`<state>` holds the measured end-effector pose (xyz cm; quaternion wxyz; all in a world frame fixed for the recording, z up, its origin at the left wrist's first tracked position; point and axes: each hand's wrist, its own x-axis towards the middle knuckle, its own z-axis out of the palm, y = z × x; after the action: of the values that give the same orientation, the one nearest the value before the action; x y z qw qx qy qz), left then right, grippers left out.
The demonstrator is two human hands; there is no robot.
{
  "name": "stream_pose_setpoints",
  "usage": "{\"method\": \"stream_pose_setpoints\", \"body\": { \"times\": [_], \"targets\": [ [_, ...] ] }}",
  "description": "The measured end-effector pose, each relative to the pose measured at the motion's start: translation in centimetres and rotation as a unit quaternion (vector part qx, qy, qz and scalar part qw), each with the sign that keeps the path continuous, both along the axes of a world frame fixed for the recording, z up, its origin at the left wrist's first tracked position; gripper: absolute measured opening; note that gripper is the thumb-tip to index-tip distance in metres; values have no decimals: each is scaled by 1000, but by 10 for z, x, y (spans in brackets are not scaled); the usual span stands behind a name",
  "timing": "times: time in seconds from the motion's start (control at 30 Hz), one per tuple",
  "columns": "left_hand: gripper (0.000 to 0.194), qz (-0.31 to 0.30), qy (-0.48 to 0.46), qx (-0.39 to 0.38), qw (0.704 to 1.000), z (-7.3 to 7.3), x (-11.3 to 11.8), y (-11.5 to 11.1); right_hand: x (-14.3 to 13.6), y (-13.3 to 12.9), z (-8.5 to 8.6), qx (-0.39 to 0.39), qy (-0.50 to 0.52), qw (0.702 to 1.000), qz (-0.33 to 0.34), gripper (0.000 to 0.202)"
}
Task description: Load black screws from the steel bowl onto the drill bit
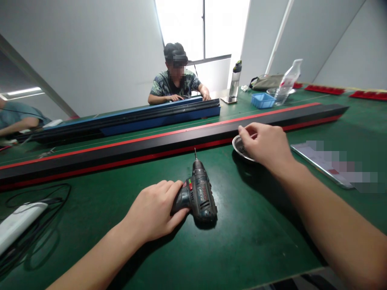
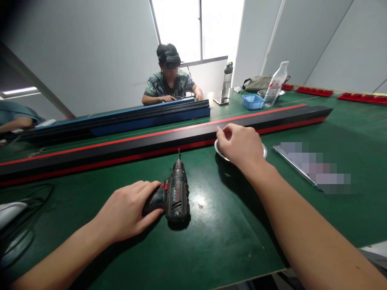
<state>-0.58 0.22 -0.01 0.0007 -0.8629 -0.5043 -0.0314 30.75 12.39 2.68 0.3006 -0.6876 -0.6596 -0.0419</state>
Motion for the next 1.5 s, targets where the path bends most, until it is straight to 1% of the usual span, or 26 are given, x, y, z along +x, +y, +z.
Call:
{"method": "stream_pose_setpoints", "body": {
  "times": [0.07, 0.13, 0.33, 0.4, 0.47, 0.57, 0.67, 0.77, 0.87, 1.0, 1.2, 1.27, 1.4, 1.43, 1.5],
  "targets": [
    [42, -5, -2, -3, 1000, 0, 0, 0, 13, 6, 3, -26, -5, 999, -38, 49],
    [42, -6, -2, -3, 1000, 0, -1, 0, 22, 9, 4, -35, -5, 998, -53, 54],
    [42, -4, -3, 1, 1000, 0, -1, 0, 31, 15, -4, -40, -9, 998, -49, 61],
    [43, -6, -4, -1, 1000, 0, -1, 1, 30, 18, -10, -61, -15, 997, -38, 61],
    [43, -6, -4, -2, 1000, 0, -1, 1, 29, 22, -17, -102, -23, 994, -22, 60],
    [43, -6, -7, -3, 1000, 0, -1, 0, 27, 28, -28, -159, -51, 986, 22, 57],
    [43, -5, -9, -1, 1000, 0, -1, -1, 27, 31, -36, -186, -80, 978, 54, 56],
    [42, -6, -9, -1, 1000, 0, -1, -1, 29, 33, -41, -211, -94, 971, 70, 54],
    [42, -6, -10, 0, 1000, -1, -1, 0, 30, 35, -43, -206, -101, 969, 87, 51],
    [42, -5, -9, 1, 1000, -1, -1, 1, 30, 35, -42, -209, -103, 968, 88, 49],
    [43, -6, -3, -2, 1000, -1, -2, 0, 24, 29, -32, -222, -106, 966, 76, 48],
    [43, -7, -3, -4, 1000, -1, -2, 0, 23, 27, -28, -215, -100, 969, 62, 42],
    [44, -8, -4, -6, 1000, -1, -2, 0, 23, 26, -25, -190, -80, 977, 44, 22],
    [44, -8, -4, -7, 1000, -1, -2, 0, 24, 26, -25, -183, -77, 979, 45, 21],
    [44, -7, -5, -9, 1000, -1, -2, 0, 27, 28, -27, -172, -74, 981, 51, 29]
  ]
}}
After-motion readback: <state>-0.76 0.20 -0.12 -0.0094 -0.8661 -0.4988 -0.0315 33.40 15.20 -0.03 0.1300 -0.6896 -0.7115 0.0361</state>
